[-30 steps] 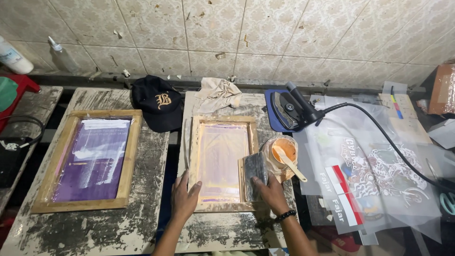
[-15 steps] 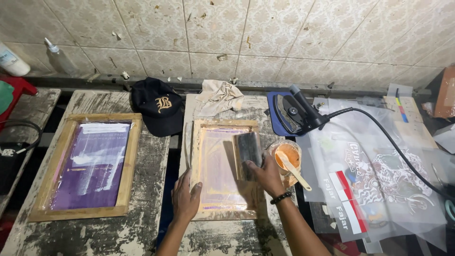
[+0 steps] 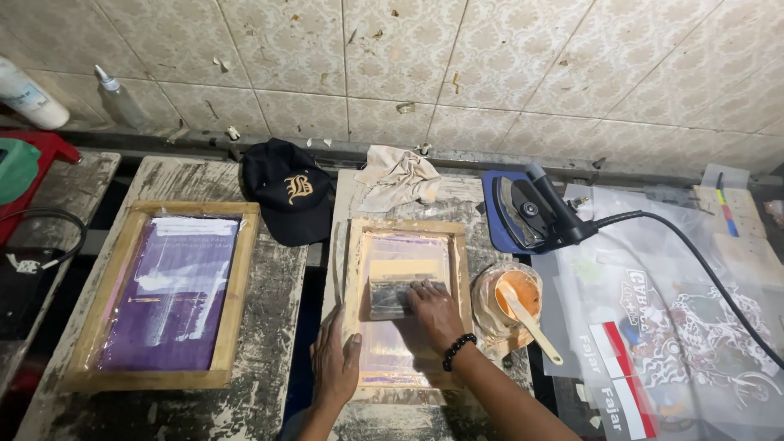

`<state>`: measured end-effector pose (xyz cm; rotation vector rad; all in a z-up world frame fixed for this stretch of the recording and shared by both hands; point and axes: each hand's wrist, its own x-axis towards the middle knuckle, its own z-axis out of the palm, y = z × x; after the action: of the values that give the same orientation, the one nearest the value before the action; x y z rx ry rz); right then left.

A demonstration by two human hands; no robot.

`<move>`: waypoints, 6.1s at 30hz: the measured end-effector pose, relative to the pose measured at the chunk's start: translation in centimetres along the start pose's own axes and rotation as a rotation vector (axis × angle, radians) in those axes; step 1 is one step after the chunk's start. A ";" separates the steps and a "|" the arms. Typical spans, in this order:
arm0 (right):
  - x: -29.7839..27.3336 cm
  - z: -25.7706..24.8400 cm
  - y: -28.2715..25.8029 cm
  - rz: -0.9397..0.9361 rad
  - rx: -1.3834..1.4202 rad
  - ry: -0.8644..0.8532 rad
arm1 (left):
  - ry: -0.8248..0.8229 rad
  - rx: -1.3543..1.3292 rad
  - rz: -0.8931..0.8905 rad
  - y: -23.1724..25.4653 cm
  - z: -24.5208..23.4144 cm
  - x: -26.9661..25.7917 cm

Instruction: The person uses a squeegee to spread orange ink across a screen printing frame placed over a fabric item. They repeatedly pull the squeegee across the screen to apply the ink evenly. A wooden stick is used to scoop additional ink from a container onto the squeegee.

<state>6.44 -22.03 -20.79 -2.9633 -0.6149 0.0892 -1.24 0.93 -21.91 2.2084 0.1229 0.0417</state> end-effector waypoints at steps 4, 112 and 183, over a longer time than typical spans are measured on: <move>1.3 -3.1 1.3 -0.060 0.179 0.214 | -0.007 0.007 -0.011 0.0 0.1 0.5; 1.9 -4.0 1.6 -0.047 0.153 0.148 | -0.070 0.021 -0.153 -0.3 0.7 0.0; -9.9 -11.1 -1.3 1.099 1.348 0.100 | -0.180 -0.399 -0.117 4.2 -2.2 0.0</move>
<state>-2.29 -25.88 -9.26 -1.6038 0.8336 0.2850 -1.10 0.19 -17.23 1.7936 0.1304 -0.1826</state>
